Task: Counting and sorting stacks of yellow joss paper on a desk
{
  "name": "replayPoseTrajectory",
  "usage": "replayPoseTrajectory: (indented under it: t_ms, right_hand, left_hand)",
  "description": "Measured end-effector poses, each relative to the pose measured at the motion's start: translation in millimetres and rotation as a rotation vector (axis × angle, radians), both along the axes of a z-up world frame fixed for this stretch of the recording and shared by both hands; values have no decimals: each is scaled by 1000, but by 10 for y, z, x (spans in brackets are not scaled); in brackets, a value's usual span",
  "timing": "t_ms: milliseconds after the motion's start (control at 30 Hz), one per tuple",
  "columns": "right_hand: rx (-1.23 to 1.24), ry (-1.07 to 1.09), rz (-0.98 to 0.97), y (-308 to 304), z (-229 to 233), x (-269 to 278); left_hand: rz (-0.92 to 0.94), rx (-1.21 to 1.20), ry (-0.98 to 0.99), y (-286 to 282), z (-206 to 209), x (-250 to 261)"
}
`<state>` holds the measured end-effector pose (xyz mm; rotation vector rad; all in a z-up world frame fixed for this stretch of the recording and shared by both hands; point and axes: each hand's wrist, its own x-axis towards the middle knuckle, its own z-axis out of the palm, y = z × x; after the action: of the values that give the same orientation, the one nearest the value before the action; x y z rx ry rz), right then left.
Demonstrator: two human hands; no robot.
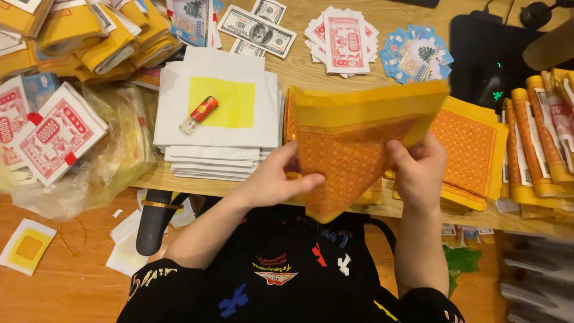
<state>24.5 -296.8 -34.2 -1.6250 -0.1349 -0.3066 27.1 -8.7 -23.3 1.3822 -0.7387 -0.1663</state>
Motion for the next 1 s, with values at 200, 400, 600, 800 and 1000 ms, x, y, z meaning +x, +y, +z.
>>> replayPoseTrajectory:
  t_ms: [200, 400, 600, 800, 1000]
  right_hand:
    - [-454, -140, -152, 711, 638, -156]
    - [-486, -7, 252, 925, 720, -413]
    - [-268, 38, 272, 832, 474, -338]
    - [-41, 117, 338, 803, 315, -308]
    - [-3, 83, 309, 815, 267, -335]
  left_hand:
    - [163, -116, 133, -177, 352, 24]
    - [344, -36, 49, -319, 434, -25]
    - [199, -72, 65, -388, 160, -18]
    - [236, -102, 71, -415, 24, -7]
    - [171, -130, 182, -419, 8, 69]
